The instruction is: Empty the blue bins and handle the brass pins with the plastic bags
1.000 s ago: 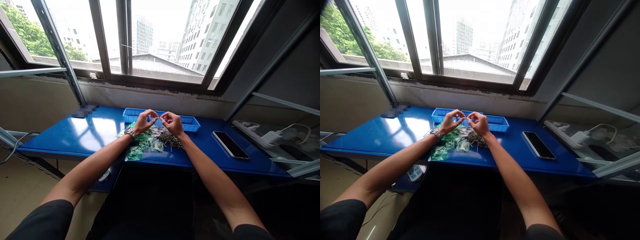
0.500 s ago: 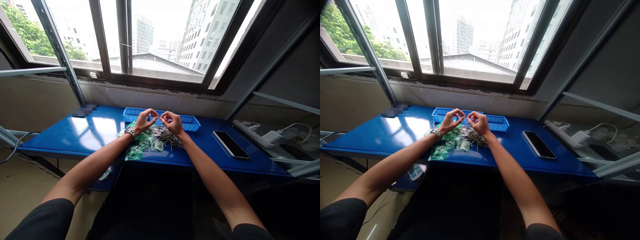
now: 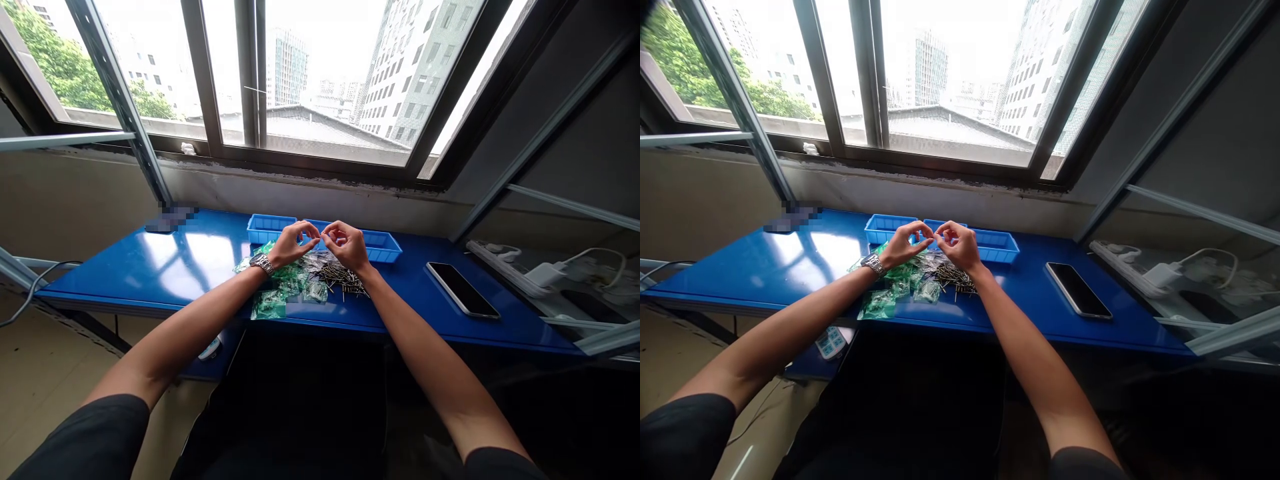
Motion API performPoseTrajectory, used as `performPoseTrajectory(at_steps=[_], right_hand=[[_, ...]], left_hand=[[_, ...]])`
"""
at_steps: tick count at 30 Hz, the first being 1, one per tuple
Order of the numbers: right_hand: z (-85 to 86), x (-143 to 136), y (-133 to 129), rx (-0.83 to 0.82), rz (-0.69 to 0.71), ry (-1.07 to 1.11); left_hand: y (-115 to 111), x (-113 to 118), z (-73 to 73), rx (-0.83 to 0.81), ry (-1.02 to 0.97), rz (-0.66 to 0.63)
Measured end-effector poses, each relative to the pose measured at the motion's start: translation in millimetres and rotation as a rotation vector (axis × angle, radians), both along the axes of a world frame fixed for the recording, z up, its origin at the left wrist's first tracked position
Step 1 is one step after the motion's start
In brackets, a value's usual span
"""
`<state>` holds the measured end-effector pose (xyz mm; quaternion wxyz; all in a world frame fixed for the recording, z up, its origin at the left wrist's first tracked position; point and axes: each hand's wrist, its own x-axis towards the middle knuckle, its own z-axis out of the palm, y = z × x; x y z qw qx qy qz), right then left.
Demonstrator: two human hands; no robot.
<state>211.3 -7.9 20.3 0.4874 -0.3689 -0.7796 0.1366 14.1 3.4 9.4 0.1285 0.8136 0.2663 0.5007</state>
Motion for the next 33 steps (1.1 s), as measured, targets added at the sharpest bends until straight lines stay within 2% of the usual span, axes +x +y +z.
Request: performPoseTrajectory(at_steps=[5,10,13,17,20,27,33], right_hand=[[5.3,4.0,-0.1,0.039,-0.063,-0.017],[22.1,44.2,7.6,0.111,-0.314,0.009],[29.4,71.0,12.3,0.101,-0.449,-0.017],[33.0,87.3,14.3,0.012,-0.509,-0.086],[33.3,87.1,10.4,-0.086,-0.435,-0.156],[31.7,75.3,-25.1,-0.381,-0.076,-0.386],[27.4,50.5,-52.1,-0.396,0.004,-0.556]], left_hand=[[-1.8,-0.2,1.0,-0.004,0.038,-0.011],[-0.7,-1.6,0.1,-0.025,0.036,0.027],[0.1,-1.4,-1.0,-0.029,0.050,0.030],[0.2,-1.2,-1.5,-0.030,0.059,0.036],[-0.4,-1.5,-0.9,-0.030,0.063,0.047],[-1.0,-1.7,-0.5,-0.031,0.100,0.050],[-1.1,-1.2,-0.7,-0.031,0.111,0.045]])
